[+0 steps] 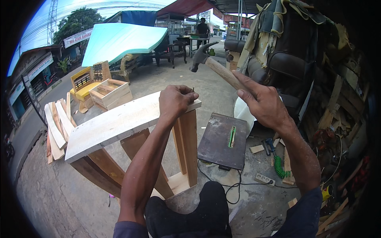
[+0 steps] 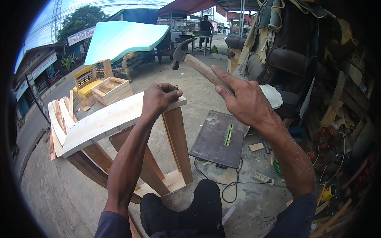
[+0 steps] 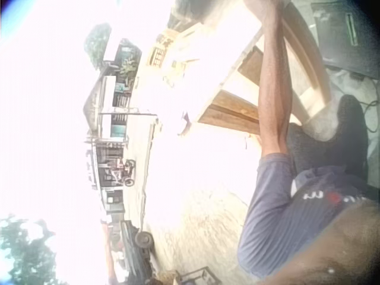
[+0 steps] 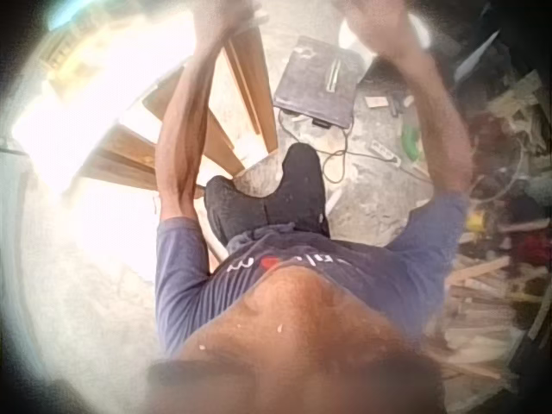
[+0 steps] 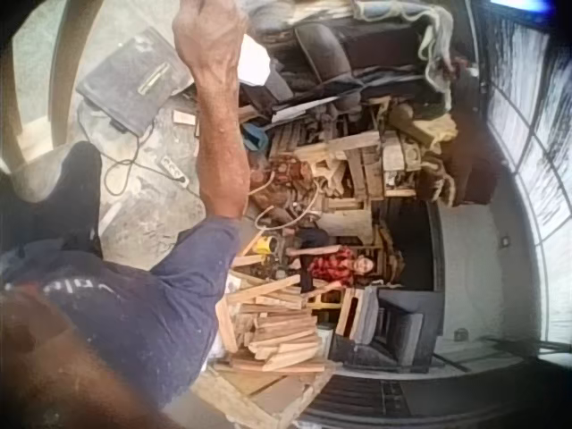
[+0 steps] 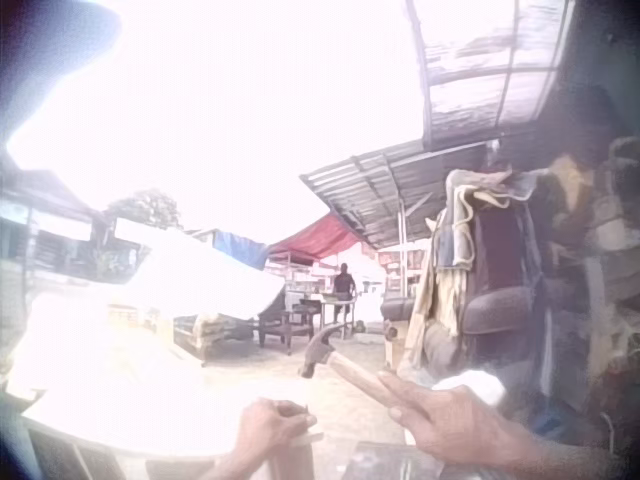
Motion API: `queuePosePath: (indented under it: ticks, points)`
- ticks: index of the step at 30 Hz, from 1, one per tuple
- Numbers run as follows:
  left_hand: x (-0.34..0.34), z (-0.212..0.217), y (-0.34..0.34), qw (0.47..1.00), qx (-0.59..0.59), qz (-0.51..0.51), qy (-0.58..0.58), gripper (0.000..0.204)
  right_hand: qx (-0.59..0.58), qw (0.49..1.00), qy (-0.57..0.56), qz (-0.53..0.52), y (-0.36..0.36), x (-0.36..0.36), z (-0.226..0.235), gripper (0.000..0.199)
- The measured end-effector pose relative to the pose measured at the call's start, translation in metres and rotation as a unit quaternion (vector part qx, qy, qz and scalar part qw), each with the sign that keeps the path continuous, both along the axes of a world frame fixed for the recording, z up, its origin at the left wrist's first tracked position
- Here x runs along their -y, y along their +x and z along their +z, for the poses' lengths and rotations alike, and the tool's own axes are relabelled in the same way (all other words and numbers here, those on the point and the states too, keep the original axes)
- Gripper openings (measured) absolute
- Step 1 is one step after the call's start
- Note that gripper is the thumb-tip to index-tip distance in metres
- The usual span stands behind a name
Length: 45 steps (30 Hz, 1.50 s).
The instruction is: The person assembles a wooden frame by placing a white board onto a slatted wooden structure and securing it with nails using a hammer. The person repeatedly positions the board, hammers nails, and adjusts the frame while sitting on the floor.
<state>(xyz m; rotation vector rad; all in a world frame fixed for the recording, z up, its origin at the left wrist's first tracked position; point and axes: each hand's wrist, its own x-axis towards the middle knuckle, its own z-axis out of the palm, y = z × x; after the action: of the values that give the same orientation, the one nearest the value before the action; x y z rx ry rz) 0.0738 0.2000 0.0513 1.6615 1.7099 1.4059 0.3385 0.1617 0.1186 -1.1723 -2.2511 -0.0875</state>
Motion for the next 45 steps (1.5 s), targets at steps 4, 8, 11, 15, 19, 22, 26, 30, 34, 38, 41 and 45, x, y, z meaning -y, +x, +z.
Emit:
queuePosePath:
  ticks: [4,8,11,15,19,22,26,30,34,38,41,45]
  points:
    - [0.003,0.002,0.002,1.000,-0.025,-0.003,0.005,0.029,0.028,0.999,-0.015,0.016,0.002,0.003,0.011,0.050]
    - [-0.001,-0.004,-0.001,0.999,-0.033,0.006,0.010,0.025,0.056,0.993,-0.090,-0.046,-0.008,0.019,0.015,0.054]
    - [0.001,-0.002,-0.001,0.997,-0.067,0.010,0.025,0.026,0.049,0.997,-0.054,-0.007,0.009,0.007,0.005,0.054]
    - [0.007,-0.015,0.001,0.977,-0.132,0.046,0.160,0.030,-0.151,0.985,-0.081,-0.021,0.001,0.002,-0.019,0.053]
    - [0.062,-0.031,0.009,0.884,-0.203,0.207,0.367,0.023,-0.210,0.940,-0.268,-0.023,-0.014,-0.023,-0.039,0.049]
    - [0.097,-0.049,-0.042,0.811,-0.271,0.430,0.292,0.031,-0.267,0.918,-0.293,0.011,-0.047,-0.058,-0.053,0.050]
    - [0.106,-0.068,-0.098,0.839,-0.312,0.398,0.200,0.029,-0.415,0.846,-0.324,0.088,-0.107,-0.111,-0.072,0.044]
    - [0.110,-0.066,-0.107,0.857,-0.300,0.350,0.231,0.025,-0.393,0.775,-0.468,0.164,-0.127,-0.143,-0.085,0.042]
    - [0.112,-0.067,-0.116,0.873,-0.279,0.304,0.260,0.022,-0.410,0.729,-0.520,0.175,-0.109,-0.131,-0.093,0.047]
    - [0.134,-0.071,-0.173,0.911,-0.220,0.231,0.262,0.020,-0.433,0.689,-0.521,0.257,-0.106,-0.039,-0.099,0.050]
    - [0.142,-0.072,-0.182,0.894,-0.218,0.285,0.268,0.023,-0.437,0.719,-0.481,0.246,-0.123,0.025,-0.111,0.047]
    - [0.158,-0.104,-0.091,0.871,-0.041,0.390,0.297,0.033,-0.492,0.718,-0.435,0.228,-0.131,0.060,-0.115,0.042]
